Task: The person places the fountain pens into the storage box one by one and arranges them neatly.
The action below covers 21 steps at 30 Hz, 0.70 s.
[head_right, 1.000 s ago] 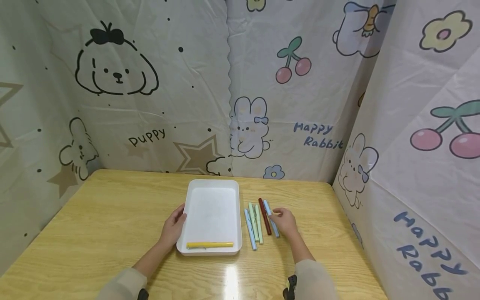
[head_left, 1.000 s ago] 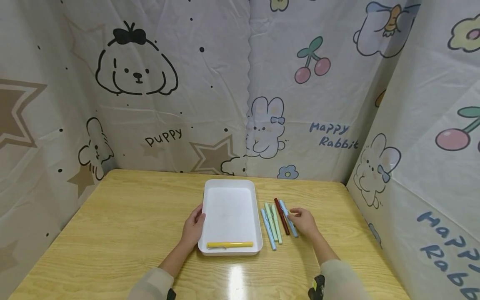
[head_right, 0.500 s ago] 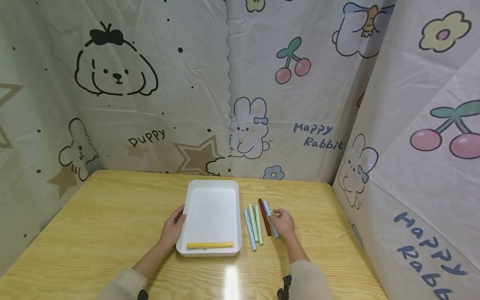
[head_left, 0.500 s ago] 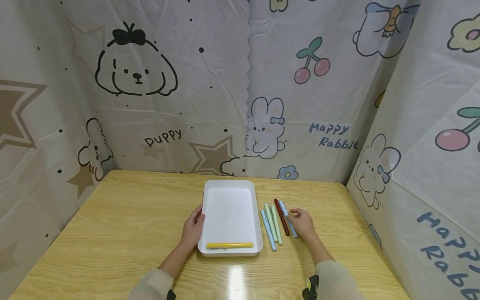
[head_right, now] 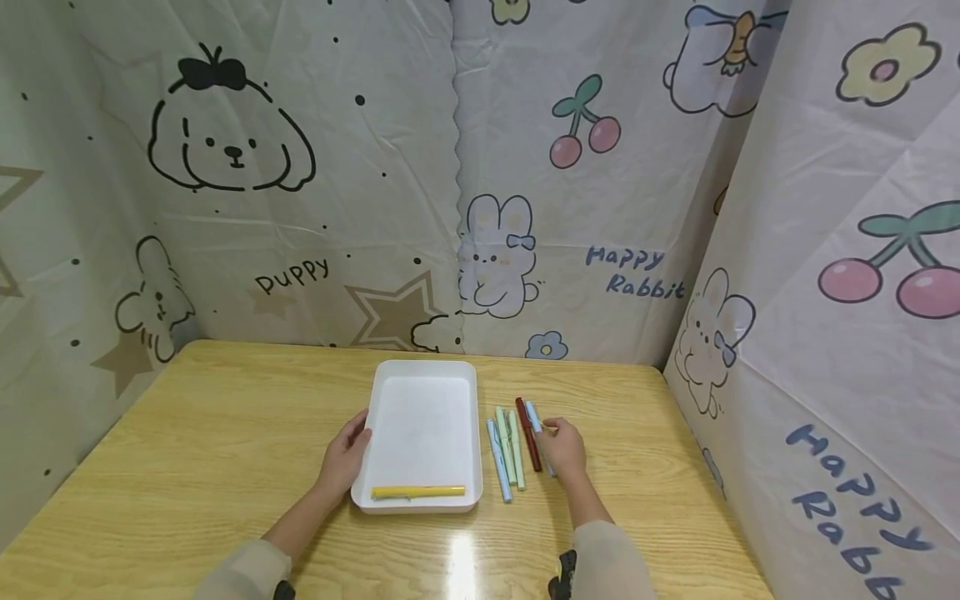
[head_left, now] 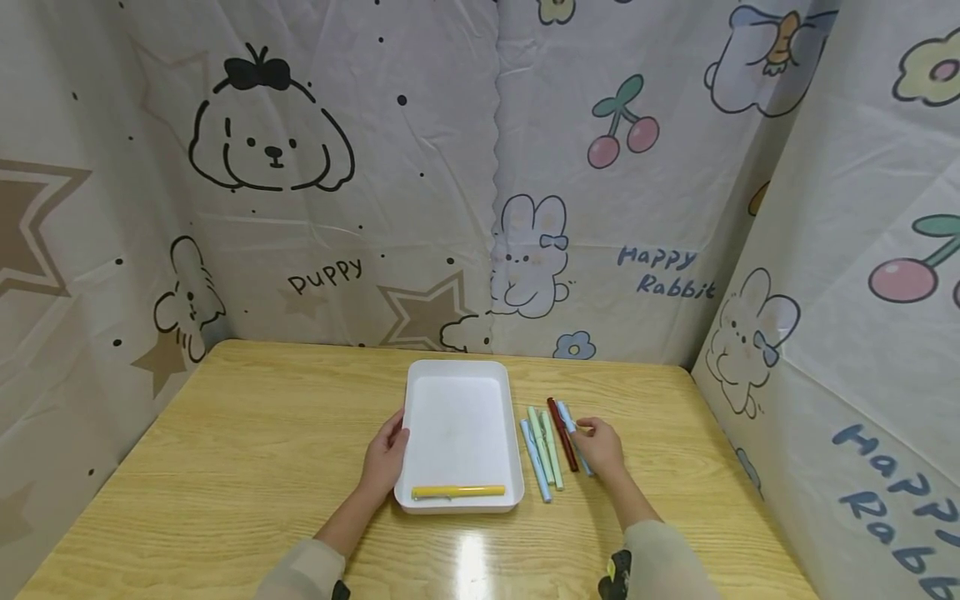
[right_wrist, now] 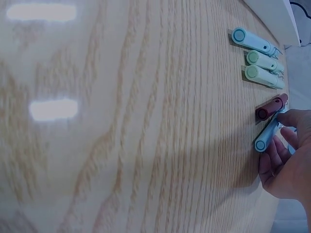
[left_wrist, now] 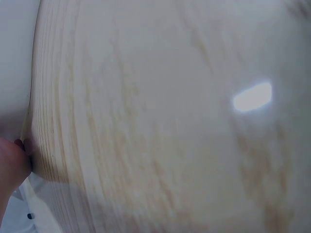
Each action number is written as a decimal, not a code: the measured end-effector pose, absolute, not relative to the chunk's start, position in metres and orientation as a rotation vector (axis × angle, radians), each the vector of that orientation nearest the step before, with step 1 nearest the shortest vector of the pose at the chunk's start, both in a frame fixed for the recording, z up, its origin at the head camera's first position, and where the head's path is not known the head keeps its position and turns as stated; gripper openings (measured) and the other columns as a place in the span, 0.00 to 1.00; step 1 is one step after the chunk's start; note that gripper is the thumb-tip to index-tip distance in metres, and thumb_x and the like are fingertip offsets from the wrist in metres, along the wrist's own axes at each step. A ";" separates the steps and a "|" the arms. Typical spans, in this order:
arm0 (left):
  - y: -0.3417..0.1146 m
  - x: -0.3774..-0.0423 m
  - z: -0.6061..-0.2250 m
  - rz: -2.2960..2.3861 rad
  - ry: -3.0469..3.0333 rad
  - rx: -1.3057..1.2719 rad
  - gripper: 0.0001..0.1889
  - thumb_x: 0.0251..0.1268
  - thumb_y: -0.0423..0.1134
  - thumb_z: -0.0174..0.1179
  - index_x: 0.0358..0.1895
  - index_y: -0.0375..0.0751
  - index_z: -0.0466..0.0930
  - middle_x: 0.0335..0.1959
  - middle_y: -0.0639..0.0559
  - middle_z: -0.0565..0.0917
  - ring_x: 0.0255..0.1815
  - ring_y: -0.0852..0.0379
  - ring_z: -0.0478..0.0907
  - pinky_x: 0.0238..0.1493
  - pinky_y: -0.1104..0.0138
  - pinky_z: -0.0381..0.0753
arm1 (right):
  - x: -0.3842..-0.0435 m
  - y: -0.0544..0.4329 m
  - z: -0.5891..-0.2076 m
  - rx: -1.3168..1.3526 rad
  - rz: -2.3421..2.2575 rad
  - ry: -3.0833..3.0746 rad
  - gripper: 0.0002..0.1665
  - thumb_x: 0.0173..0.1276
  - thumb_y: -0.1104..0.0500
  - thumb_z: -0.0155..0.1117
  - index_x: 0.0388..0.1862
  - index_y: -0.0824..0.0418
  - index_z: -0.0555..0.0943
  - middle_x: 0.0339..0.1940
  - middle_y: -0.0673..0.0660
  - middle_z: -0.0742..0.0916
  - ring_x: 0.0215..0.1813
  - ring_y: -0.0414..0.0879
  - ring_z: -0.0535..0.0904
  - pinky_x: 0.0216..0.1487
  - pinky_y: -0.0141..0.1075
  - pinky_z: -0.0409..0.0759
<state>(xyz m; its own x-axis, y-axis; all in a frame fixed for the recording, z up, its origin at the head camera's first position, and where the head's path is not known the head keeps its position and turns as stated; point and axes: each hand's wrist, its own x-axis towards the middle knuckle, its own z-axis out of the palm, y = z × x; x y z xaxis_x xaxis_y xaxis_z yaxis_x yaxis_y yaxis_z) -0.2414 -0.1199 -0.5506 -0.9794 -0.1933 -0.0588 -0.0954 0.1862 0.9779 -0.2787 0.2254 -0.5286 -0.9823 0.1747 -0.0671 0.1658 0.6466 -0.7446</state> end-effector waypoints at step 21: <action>-0.119 -0.241 -0.549 -1.934 -2.354 0.283 0.23 0.74 0.37 0.43 0.70 0.43 0.61 0.67 0.39 0.68 0.61 0.46 0.70 0.61 0.53 0.72 | -0.273 0.219 -0.525 -0.299 1.235 -2.866 0.23 0.64 0.56 0.59 0.53 0.70 0.76 0.36 0.63 0.81 0.32 0.48 0.74 0.27 0.32 0.71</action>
<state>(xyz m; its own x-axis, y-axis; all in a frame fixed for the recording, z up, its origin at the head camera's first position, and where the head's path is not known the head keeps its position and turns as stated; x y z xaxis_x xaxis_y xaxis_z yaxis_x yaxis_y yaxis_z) -0.2414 -0.1191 -0.5492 -0.9796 -0.1938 -0.0537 -0.0904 0.1856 0.9785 -0.2733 0.2192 -0.5246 -0.9818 0.1772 -0.0688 0.1717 0.6716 -0.7208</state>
